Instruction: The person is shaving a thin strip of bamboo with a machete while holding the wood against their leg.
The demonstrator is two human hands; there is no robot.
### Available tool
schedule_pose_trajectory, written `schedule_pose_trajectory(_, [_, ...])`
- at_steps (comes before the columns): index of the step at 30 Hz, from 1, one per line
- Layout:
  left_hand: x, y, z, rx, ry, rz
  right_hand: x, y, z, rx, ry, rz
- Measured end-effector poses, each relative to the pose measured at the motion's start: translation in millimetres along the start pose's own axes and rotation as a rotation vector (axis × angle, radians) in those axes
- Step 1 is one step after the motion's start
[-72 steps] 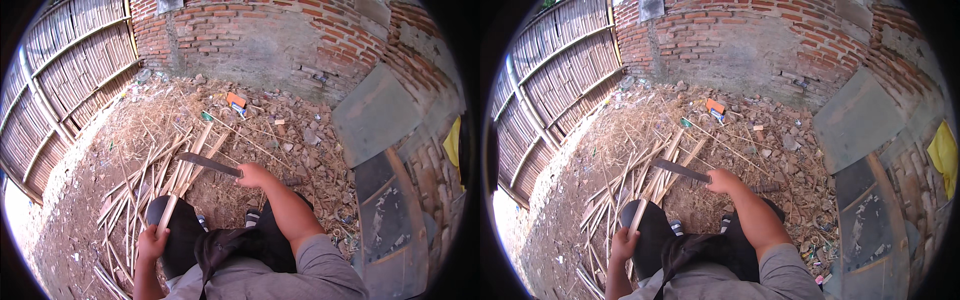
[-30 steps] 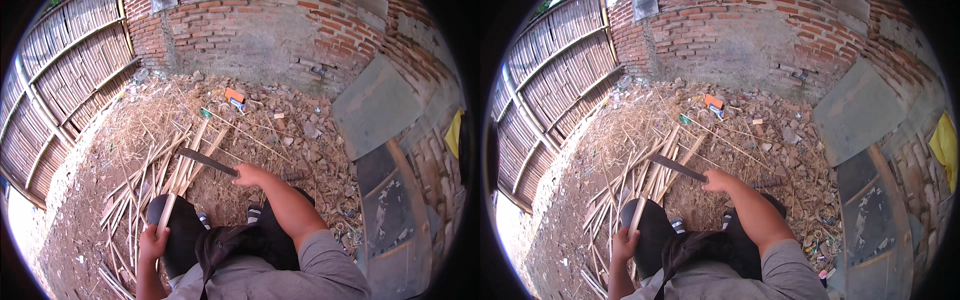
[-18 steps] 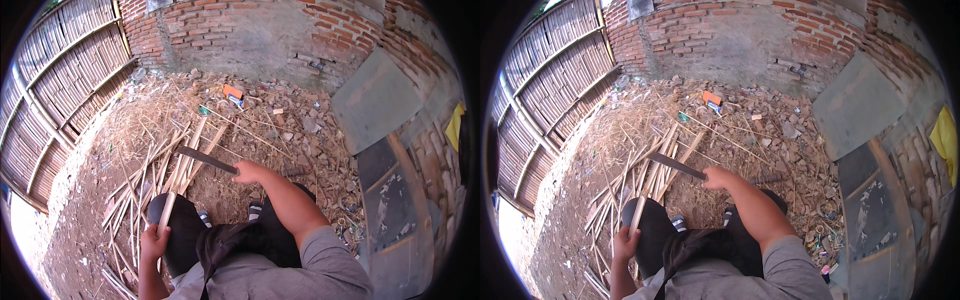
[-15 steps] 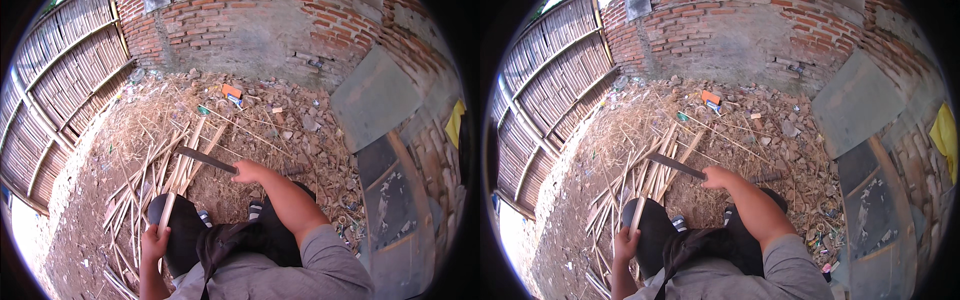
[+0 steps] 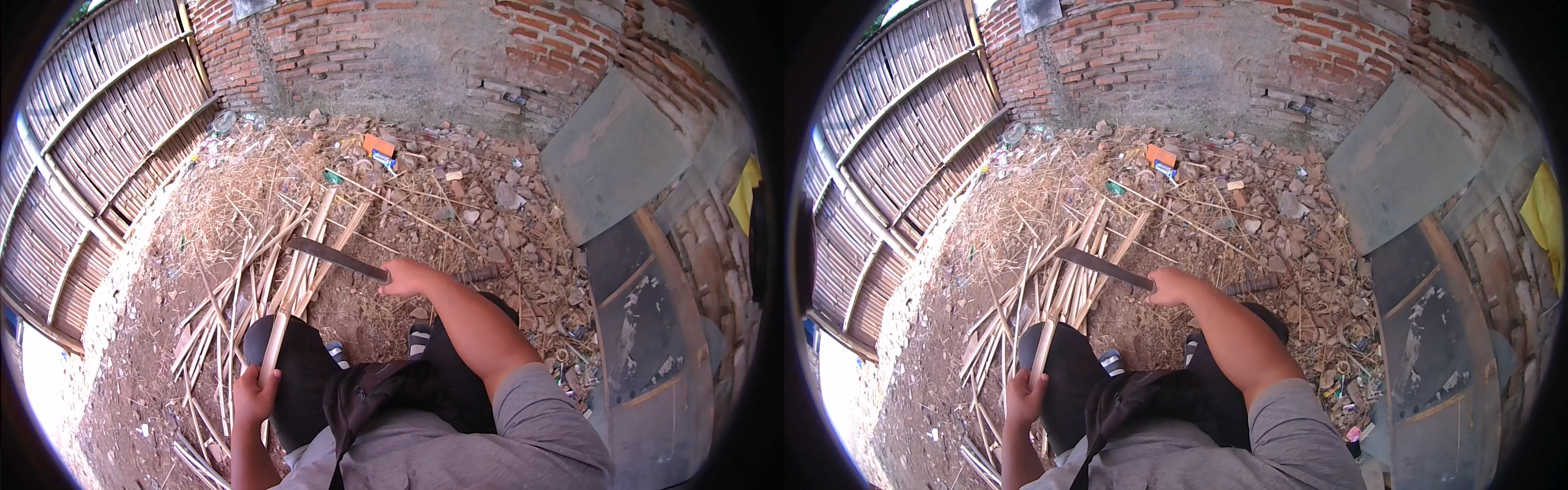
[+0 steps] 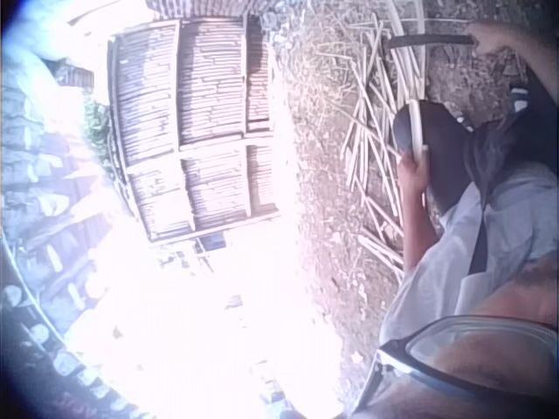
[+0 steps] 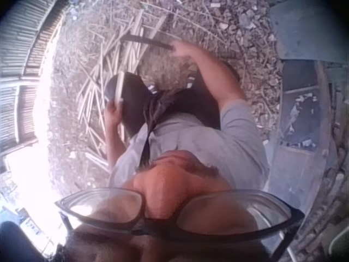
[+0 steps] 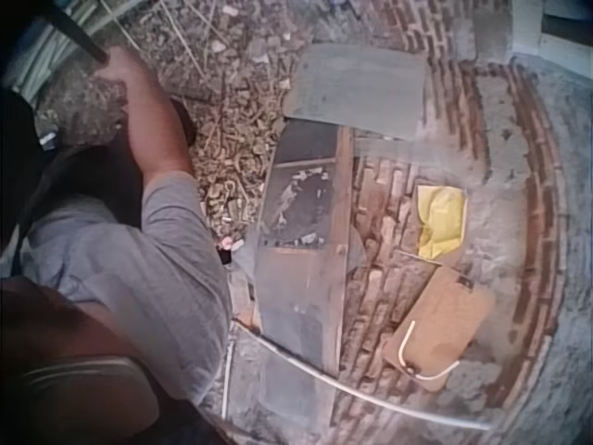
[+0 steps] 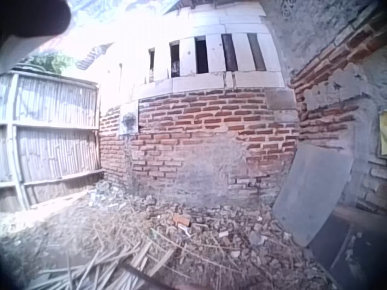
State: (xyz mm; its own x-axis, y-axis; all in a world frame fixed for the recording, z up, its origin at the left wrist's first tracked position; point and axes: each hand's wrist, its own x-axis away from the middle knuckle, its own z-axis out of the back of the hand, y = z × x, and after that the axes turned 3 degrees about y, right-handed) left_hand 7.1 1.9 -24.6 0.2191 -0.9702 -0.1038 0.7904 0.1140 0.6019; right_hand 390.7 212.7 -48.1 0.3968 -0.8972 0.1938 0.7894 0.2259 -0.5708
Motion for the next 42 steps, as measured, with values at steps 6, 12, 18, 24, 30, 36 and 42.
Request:
schedule_pose_trajectory(6, [0,-1,-1,0.004,0.008,-0.007,2,-1,1,0.018,0.015,0.013])
schedule_pose_trajectory(12, [0,-1,-2,0.017,0.002,0.008,-5,8,-6,0.039,0.034,0.037])
schedule_pose_trajectory(18, [0,5,0,-0.009,0.007,0.000,-7,9,-9,0.043,0.041,0.052])
schedule_pose_trajectory(24, [1,13,2,0.026,0.006,-0.009,-8,14,-15,-0.005,0.045,0.059])
schedule_pose_trajectory(30, [2,10,3,-0.012,-0.019,0.003,-6,5,-10,-0.023,-0.008,0.018])
schedule_pose_trajectory(36, [-1,1,-2,-0.007,-0.013,0.017,-7,9,-12,0.020,0.021,0.047])
schedule_pose_trajectory(42, [-1,10,0,-0.024,-0.007,-0.015,-2,3,-6,-0.005,-0.001,0.025])
